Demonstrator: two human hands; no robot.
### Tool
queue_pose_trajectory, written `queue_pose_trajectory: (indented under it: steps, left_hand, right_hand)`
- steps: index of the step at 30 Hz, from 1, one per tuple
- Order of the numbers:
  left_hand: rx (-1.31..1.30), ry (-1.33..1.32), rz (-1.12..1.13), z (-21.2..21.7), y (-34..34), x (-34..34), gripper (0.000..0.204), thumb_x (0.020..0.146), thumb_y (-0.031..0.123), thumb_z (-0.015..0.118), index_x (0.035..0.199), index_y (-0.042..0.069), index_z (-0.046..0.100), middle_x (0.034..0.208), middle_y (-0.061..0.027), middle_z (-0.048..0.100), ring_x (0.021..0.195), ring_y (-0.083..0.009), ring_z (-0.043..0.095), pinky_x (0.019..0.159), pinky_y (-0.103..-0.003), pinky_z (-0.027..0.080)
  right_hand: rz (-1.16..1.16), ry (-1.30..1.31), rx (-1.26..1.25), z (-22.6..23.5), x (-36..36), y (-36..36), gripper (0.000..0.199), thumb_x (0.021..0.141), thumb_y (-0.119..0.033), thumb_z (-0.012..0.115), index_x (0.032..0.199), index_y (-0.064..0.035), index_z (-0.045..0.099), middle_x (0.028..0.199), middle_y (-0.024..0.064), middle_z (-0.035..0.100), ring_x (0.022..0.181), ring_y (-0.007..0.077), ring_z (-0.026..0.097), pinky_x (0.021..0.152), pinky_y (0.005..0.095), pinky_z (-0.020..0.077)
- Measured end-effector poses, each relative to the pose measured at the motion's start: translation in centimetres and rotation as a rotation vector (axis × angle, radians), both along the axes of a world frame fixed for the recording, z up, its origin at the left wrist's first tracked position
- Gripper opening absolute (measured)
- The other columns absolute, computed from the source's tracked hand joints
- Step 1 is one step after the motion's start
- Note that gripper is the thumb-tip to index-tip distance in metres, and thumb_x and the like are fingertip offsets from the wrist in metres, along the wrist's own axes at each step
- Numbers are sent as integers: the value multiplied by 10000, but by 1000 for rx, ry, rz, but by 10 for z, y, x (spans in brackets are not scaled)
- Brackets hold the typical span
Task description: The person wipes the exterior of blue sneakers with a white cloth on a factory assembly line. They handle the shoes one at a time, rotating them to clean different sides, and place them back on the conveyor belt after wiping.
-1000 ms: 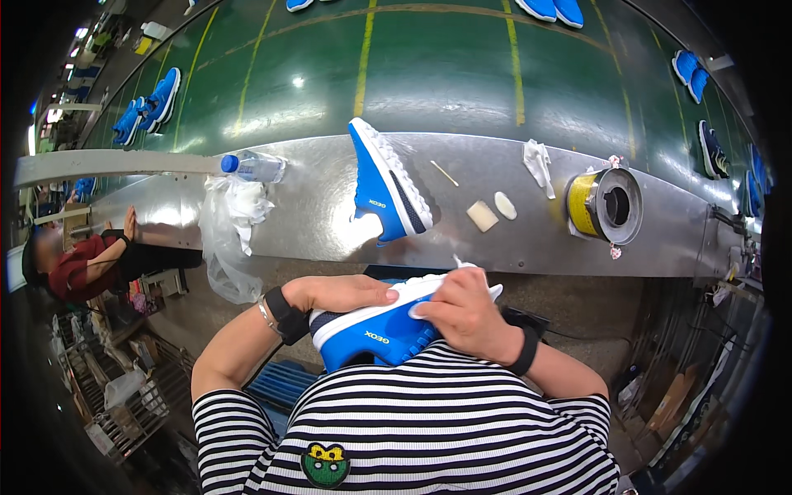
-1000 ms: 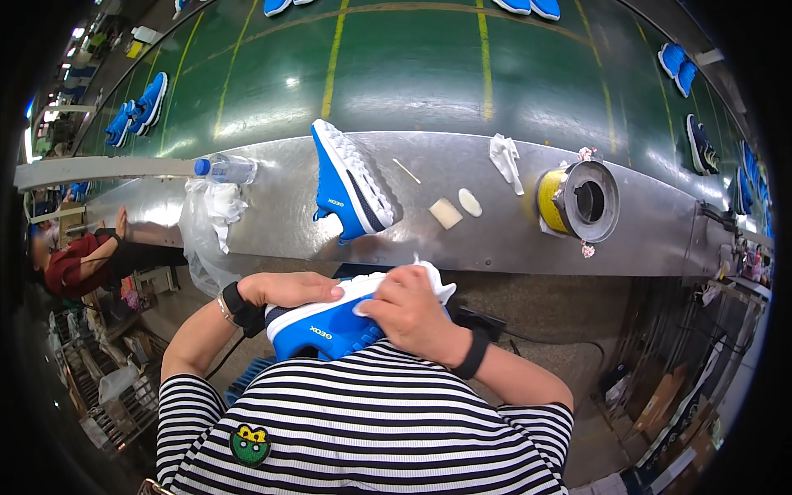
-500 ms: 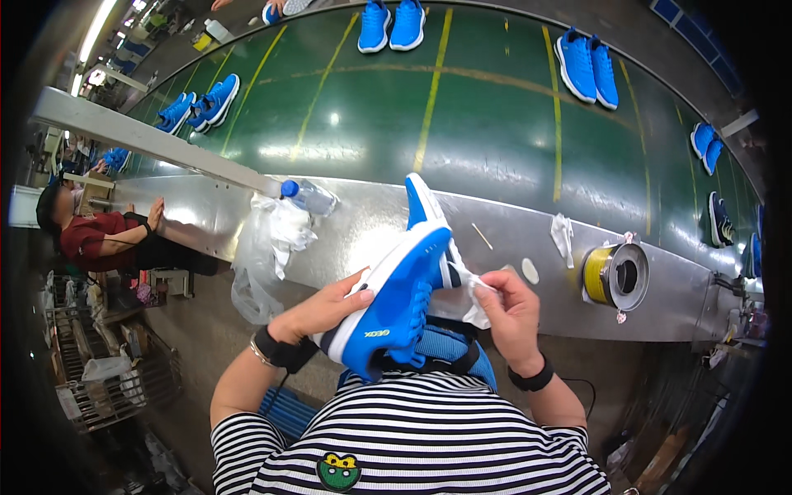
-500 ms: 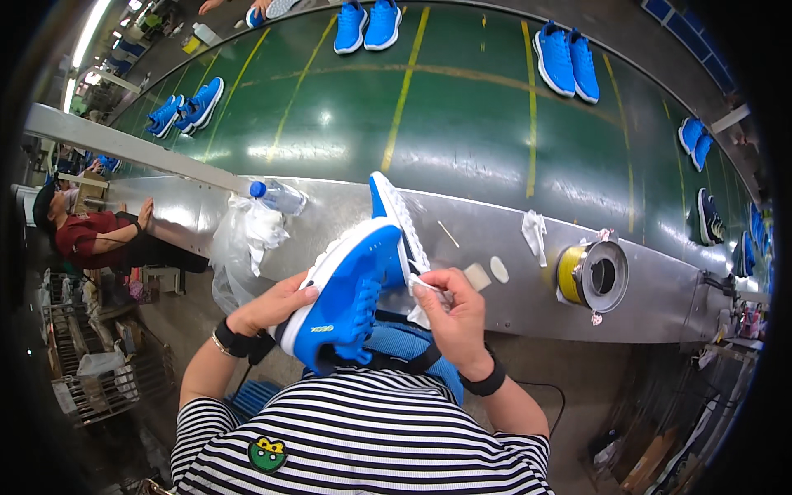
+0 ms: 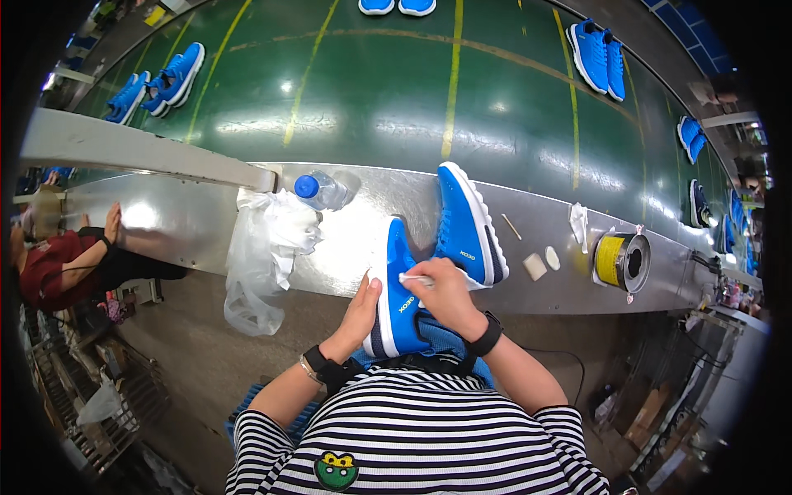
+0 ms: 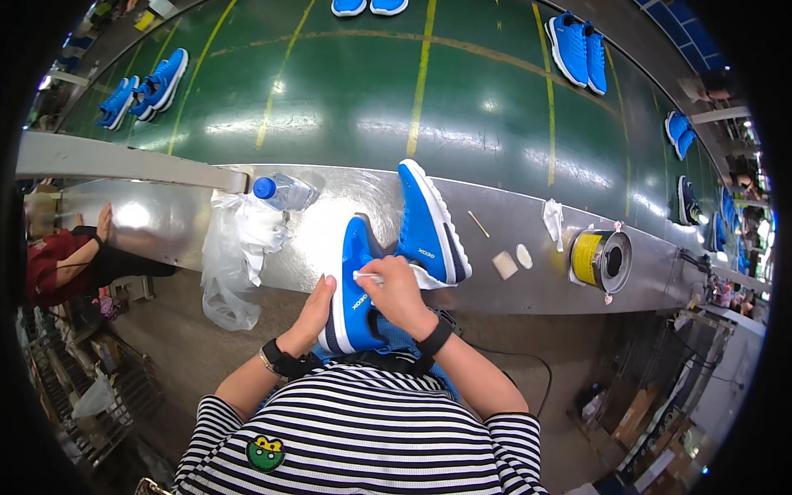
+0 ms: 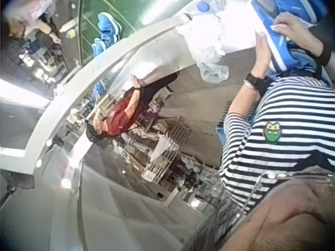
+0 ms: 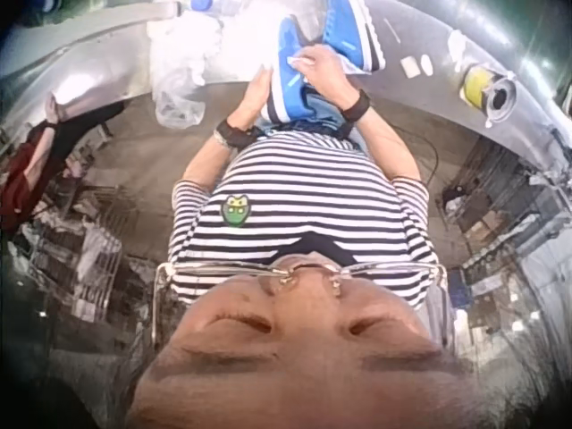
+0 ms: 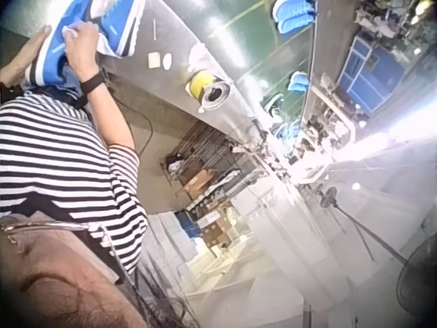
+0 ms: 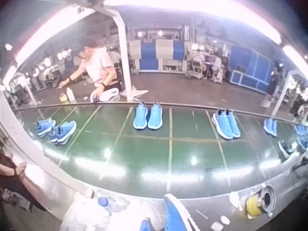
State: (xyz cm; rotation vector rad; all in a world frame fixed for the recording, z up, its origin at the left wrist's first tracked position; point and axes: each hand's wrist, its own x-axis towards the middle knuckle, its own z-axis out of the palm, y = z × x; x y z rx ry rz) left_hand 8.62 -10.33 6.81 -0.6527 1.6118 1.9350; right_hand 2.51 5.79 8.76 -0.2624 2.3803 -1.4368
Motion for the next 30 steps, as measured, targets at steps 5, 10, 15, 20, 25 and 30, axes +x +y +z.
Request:
queue_pose_trajectory:
  steps: [5, 10, 15, 20, 25, 30]
  left_hand:
    - [22, -10, -74, -27, -20, 8, 616, 935, 402, 308, 1360, -17, 157, 1327, -185, 325, 1222, -236, 320, 1007, -289, 246]
    - [97, -21, -86, -17, -30, -2, 598, 938, 380, 314, 1360, -14, 158, 1318, -184, 333, 1208, -226, 332, 1001, -292, 253]
    - [108, 75, -117, -15, -34, -4, 532, 947, 342, 302, 1349, 8, 197, 1281, -158, 378, 1169, -210, 367, 981, -295, 276]
    - [143, 59, -113, -18, -37, -5, 519, 948, 336, 301, 1349, 21, 204, 1278, -154, 383, 1166, -208, 371, 978, -296, 280]
    - [125, 65, -120, -17, -36, -4, 517, 948, 335, 300, 1348, 19, 209, 1279, -159, 383, 1181, -214, 359, 984, -300, 274]
    - [114, 38, -129, -23, -38, -2, 537, 945, 346, 303, 1352, 12, 195, 1277, -160, 384, 1177, -221, 364, 985, -303, 272]
  right_hand:
    - [2, 69, 165, -19, -15, -25, 82, 686, -108, 632, 681, -30, 604, 691, 131, 540, 734, 298, 491, 664, 386, 392]
    - [1, 60, 210, -22, -13, -34, 44, 679, -80, 613, 667, -42, 594, 696, 110, 524, 759, 291, 491, 668, 391, 378]
    - [-6, 152, 296, -17, -14, -39, 95, 683, -101, 631, 650, -28, 580, 668, 106, 522, 706, 284, 494, 651, 377, 389]
    - [-34, 111, 243, -19, -11, -42, 100, 696, -108, 631, 642, -43, 576, 674, 91, 513, 731, 272, 484, 651, 378, 361]
    - [-82, 166, 268, -18, -2, -44, 96, 699, -107, 629, 636, -63, 572, 676, 71, 499, 743, 258, 473, 660, 375, 329]
    - [-71, 116, 229, -19, -7, -44, 88, 704, -103, 627, 644, -64, 576, 670, 64, 496, 744, 251, 468, 667, 370, 321]
